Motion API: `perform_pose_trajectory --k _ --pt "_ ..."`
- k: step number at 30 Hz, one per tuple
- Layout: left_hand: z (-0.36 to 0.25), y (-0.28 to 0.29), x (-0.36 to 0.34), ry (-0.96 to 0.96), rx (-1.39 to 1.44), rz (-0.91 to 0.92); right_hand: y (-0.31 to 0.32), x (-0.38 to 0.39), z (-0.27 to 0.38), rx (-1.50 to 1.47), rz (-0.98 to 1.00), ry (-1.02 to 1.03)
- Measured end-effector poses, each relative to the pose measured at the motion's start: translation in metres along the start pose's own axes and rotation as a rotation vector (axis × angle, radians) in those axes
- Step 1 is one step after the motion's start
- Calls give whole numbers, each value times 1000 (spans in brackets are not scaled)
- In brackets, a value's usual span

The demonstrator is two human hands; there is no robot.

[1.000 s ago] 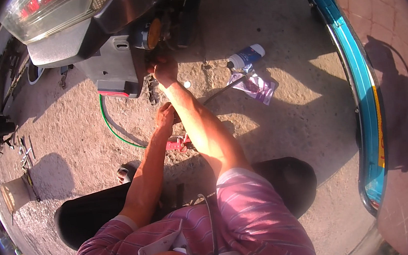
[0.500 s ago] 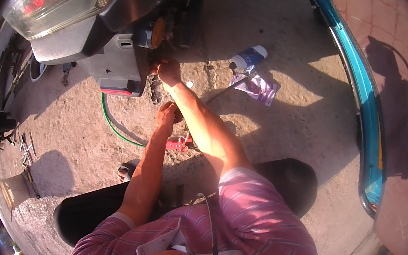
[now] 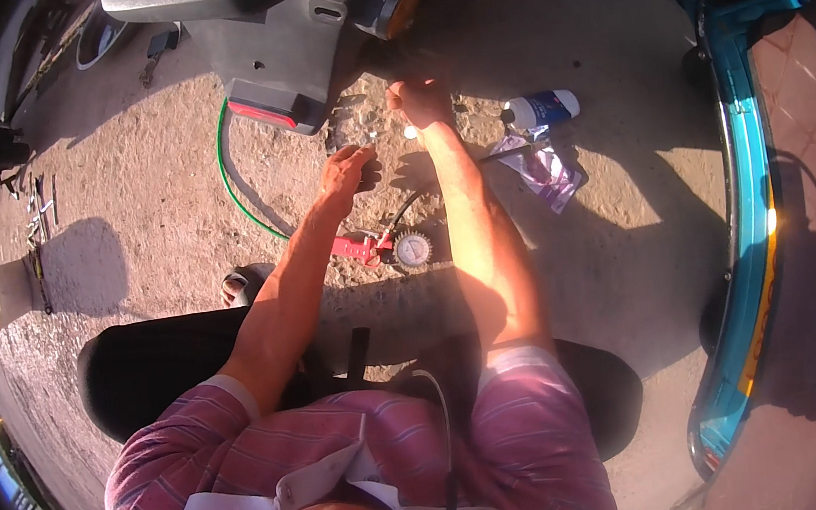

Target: The person applies a liquid from a white bottle to a component near the rear wheel of a scooter and then uses a tool to tighten a bolt in the same area.

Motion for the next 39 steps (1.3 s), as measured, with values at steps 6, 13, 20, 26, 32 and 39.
perform_pose_trajectory --k 6,13,20,26,32,39 --pt "-12 -8 -7 -7 2 -24 68 39 -38 398 -38 -123" --pt "-7 -28 -6 -7 45 16 59 58 -70 1232 74 -400" --pt "13 -17 -17 -6 -165 -23 2 91 -23 1366 227 -584" --pt "3 -23 -13 -25 -45 39 26 65 -57 1270 195 -368" --pt "-18 -30 -4 -105 -31 141 20 43 -52 839 183 108" --pt "-21 -23 -11 -252 82 92 -4 32 -56 -127 38 -22"
Point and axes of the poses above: each hand's wrist, its own x-axis away from the middle knuckle, its own y-axis out of the back of the hand, z = x × y, the point moved 2 cm from there along -x, towards the middle knuckle, and after that the axes turned 15 degrees about z, right-handed, at the moved point
